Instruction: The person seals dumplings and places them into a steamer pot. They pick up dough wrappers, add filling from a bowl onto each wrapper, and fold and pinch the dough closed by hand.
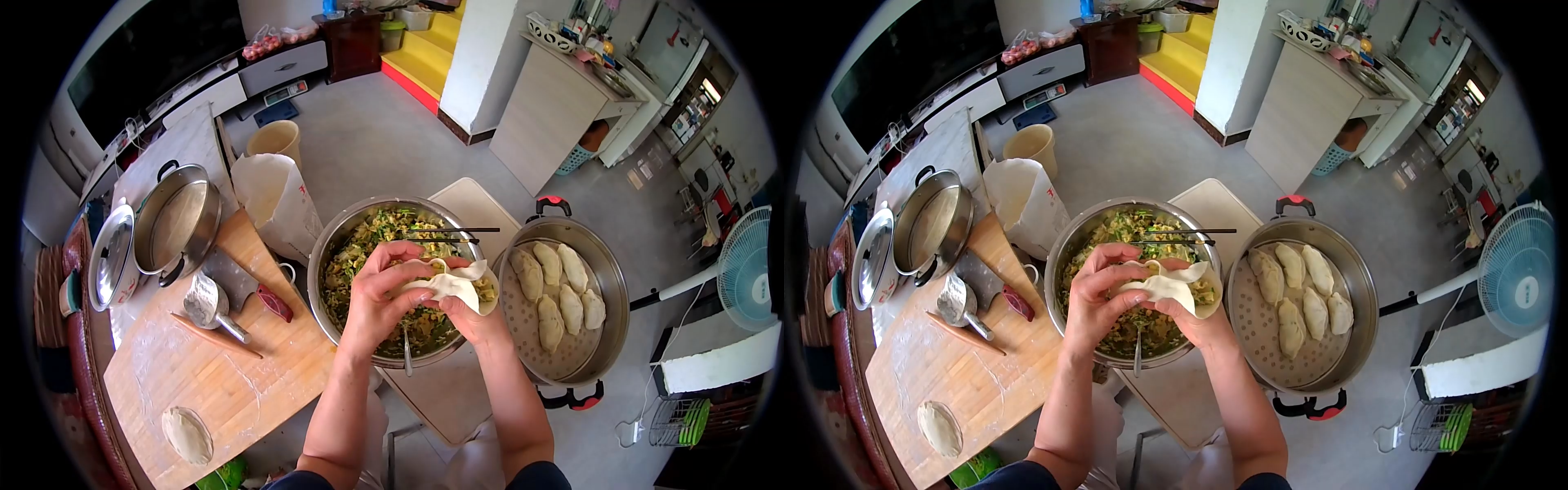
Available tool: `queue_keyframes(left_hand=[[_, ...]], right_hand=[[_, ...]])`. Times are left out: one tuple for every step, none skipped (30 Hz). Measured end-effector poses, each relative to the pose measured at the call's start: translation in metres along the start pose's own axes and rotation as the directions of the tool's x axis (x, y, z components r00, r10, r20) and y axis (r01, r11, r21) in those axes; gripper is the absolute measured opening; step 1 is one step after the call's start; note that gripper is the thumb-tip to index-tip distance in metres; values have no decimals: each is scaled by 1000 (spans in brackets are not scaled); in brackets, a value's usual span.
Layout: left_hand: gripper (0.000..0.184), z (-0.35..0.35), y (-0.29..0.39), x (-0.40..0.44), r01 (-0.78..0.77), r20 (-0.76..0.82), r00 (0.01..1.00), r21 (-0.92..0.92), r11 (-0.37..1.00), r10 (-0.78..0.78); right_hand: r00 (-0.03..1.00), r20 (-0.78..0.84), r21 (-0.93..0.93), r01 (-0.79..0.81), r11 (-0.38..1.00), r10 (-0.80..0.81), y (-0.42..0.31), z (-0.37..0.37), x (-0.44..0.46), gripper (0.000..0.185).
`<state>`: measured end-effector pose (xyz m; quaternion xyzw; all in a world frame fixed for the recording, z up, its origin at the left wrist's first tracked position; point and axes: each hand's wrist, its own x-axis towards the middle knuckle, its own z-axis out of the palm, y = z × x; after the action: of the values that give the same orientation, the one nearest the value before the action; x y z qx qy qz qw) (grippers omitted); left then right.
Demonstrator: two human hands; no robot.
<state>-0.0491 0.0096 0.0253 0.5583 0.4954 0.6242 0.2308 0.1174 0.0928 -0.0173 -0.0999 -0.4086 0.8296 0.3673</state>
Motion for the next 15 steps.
queue_keyframes(left_hand=[[30,0,4,0,2,-2,1000,21,1000,-2],[29,1,7,1,3,-6,1000,43,999,-3],[29,1,9,1,5,-10,1000,65,998,-5],[27,1,9,1,-7,-3,1000,91,996,7],[26,1,8,2,-19,4,1000,117,993,19],[25,1,8,2,-32,12,999,143,989,30],[24,1,6,2,-41,9,999,141,989,40],[24,2,2,2,-49,6,999,139,989,49],[23,2,0,1,-58,3,998,137,989,58],[23,2,-1,1,-68,-3,998,134,989,69],[23,2,-2,1,-79,-9,997,131,988,81],[23,2,-3,0,-90,-14,996,128,988,92],[23,3,-5,-1,-55,-36,998,61,997,57],[23,5,-6,-2,-22,-55,998,-6,1000,21],[23,7,-7,-4,11,-72,997,-74,997,-17]], right_hand=[[1000,-1,-1,4,1000,-4,0,0,0,59],[1000,-2,-1,7,1000,-7,0,-1,0,59],[1000,-1,-2,10,1000,-10,0,-1,0,59],[1000,-4,-13,12,1000,-12,0,-1,0,58],[1000,-7,-24,14,1000,-15,1,0,0,58],[1000,-9,-35,16,999,-17,1,0,-1,58],[1000,-14,-35,21,999,-22,1,0,-1,57],[999,-18,-34,26,999,-27,1,2,-1,57],[999,-22,-34,31,999,-32,1,3,-1,56],[999,-18,-30,36,999,-37,1,3,-1,55],[999,-14,-26,41,999,-42,1,4,-1,54],[999,-10,-21,47,999,-47,1,4,-1,53],[999,-10,-21,46,999,-46,1,4,-1,52],[999,-9,-20,44,999,-44,1,5,-1,52],[999,-8,-19,42,999,-43,1,5,-1,51]])
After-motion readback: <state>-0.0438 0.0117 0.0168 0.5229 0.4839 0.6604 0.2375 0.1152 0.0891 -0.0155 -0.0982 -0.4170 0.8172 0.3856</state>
